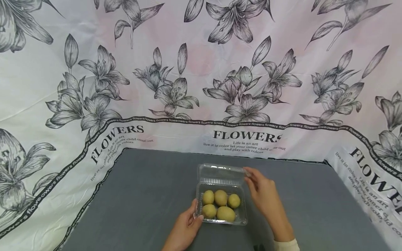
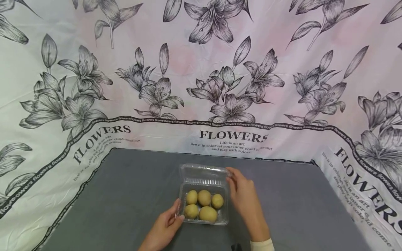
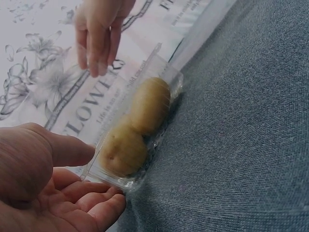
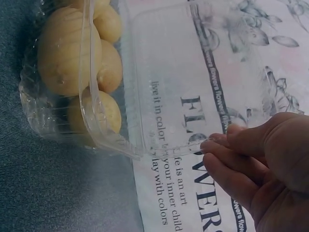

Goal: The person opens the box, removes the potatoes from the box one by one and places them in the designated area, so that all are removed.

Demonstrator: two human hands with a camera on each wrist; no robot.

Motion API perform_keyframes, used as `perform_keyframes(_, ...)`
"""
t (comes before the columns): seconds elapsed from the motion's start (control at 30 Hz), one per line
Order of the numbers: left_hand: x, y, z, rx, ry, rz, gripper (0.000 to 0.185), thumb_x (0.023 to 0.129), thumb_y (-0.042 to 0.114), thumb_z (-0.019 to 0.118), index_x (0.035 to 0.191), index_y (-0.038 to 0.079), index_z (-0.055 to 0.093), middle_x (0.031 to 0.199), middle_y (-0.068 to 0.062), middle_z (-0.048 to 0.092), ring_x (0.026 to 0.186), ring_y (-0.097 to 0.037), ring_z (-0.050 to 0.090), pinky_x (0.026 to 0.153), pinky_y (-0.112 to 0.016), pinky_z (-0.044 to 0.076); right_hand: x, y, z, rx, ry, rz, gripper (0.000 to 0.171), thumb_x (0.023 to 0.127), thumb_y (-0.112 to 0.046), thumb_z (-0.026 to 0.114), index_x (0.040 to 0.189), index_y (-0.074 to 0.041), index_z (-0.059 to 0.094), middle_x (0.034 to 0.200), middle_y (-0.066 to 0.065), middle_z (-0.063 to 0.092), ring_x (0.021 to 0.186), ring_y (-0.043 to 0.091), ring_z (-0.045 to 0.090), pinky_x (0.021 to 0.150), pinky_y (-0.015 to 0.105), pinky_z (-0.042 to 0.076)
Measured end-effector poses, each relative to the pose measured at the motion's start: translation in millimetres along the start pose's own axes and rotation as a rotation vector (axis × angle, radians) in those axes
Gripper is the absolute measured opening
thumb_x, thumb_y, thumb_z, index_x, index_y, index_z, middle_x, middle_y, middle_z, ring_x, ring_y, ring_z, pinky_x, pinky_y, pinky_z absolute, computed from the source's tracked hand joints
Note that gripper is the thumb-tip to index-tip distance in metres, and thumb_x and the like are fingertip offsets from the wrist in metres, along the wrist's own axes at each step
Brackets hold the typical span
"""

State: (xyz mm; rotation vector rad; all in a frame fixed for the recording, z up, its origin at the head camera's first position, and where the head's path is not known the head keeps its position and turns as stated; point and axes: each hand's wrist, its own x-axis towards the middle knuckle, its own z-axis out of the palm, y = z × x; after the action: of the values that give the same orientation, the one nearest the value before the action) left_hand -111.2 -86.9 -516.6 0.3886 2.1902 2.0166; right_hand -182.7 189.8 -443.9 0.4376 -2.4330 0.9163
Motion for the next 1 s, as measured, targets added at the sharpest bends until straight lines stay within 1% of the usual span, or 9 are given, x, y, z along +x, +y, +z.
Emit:
perform_keyframes(0.1, 0.4, -0.2, -0.3, 0.005, -0.004, 0.004, 0.068, 0.109, 0.01, 0.059, 0.154, -0.024, 0.022, 0.163, -0.041, 0.019, 0.15, -0.051, 0.028, 0.119, -0.046, 0.037, 3, 3, 2, 0.028, 0.008, 0.024, 0.033, 0.097, 0.004, 0.074, 0.129, 0.001, 0.069, 0.109, 0.022, 0.078, 0.091, 0.035, 0.079, 0.07, 0.043, 0.068)
perform_keyframes(0.23, 0.4, -0.4, 0.1, 0.005, -0.004, 0.011, 0.069, 0.109, 0.01, 0.06, 0.154, -0.024, 0.022, 0.163, -0.041, 0.02, 0.15, -0.05, 0.029, 0.12, -0.045, 0.036, 6, 7, 5, 0.051, -0.012, 0.081, 0.031, 0.099, 0.001, 0.073, 0.129, 0.002, 0.068, 0.114, 0.021, 0.078, 0.099, 0.037, 0.078, 0.078, 0.045, 0.067)
perform_keyframes(0.3, 0.4, -0.7, 0.4, -0.007, -0.005, 0.013, 0.069, 0.108, 0.01, 0.06, 0.154, -0.024, 0.021, 0.163, -0.041, 0.019, 0.15, -0.05, 0.029, 0.12, -0.044, 0.036, 8, 9, 5, 0.065, -0.023, 0.103, 0.03, 0.099, 0.0, 0.072, 0.129, 0.003, 0.068, 0.116, 0.02, 0.078, 0.103, 0.036, 0.077, 0.081, 0.044, 0.067)
perform_keyframes(0.47, 0.6, -1.4, 0.5, -0.032, -0.011, 0.003, 0.069, 0.109, 0.009, 0.06, 0.155, -0.023, 0.02, 0.164, -0.041, 0.017, 0.151, -0.05, 0.026, 0.12, -0.043, 0.036, 13, 12, 7, 0.093, -0.049, 0.132, 0.033, 0.101, -0.001, 0.071, 0.133, 0.004, 0.067, 0.121, 0.016, 0.077, 0.107, 0.034, 0.076, 0.086, 0.044, 0.066)
perform_keyframes(0.57, -0.1, -1.6, 0.5, -0.019, -0.004, 0.0, 0.069, 0.108, 0.01, 0.06, 0.155, -0.023, 0.022, 0.164, -0.04, 0.019, 0.151, -0.049, 0.027, 0.12, -0.044, 0.035, 14, 15, 9, 0.104, -0.069, 0.149, 0.034, 0.102, -0.001, 0.07, 0.135, 0.003, 0.066, 0.123, 0.016, 0.077, 0.108, 0.033, 0.076, 0.087, 0.043, 0.065)
perform_keyframes(0.7, -0.8, -2.8, 0.3, 0.006, 0.002, 0.003, 0.069, 0.108, 0.011, 0.061, 0.154, -0.024, 0.023, 0.163, -0.04, 0.021, 0.15, -0.048, 0.028, 0.12, -0.044, 0.035, 15, 20, 13, 0.122, -0.086, 0.161, 0.034, 0.103, -0.003, 0.069, 0.137, 0.001, 0.066, 0.124, 0.015, 0.077, 0.109, 0.032, 0.076, 0.089, 0.042, 0.065)
perform_keyframes(0.83, -0.2, -2.9, 0.0, 0.019, -0.002, 0.012, 0.068, 0.109, 0.011, 0.06, 0.155, -0.023, 0.023, 0.163, -0.041, 0.021, 0.15, -0.049, 0.028, 0.12, -0.043, 0.036, 16, 25, 15, 0.142, -0.084, 0.151, 0.033, 0.104, -0.003, 0.067, 0.137, 0.0, 0.067, 0.124, 0.015, 0.076, 0.11, 0.033, 0.076, 0.091, 0.042, 0.064)
perform_keyframes(1.0, 0.0, -2.2, -0.8, 0.028, -0.007, 0.013, 0.068, 0.109, 0.012, 0.06, 0.155, -0.023, 0.023, 0.163, -0.04, 0.021, 0.15, -0.048, 0.029, 0.119, -0.042, 0.037, 17, 29, 19, 0.125, -0.105, 0.15, 0.033, 0.105, -0.005, 0.067, 0.138, 0.0, 0.066, 0.126, 0.016, 0.075, 0.111, 0.033, 0.075, 0.091, 0.042, 0.064)
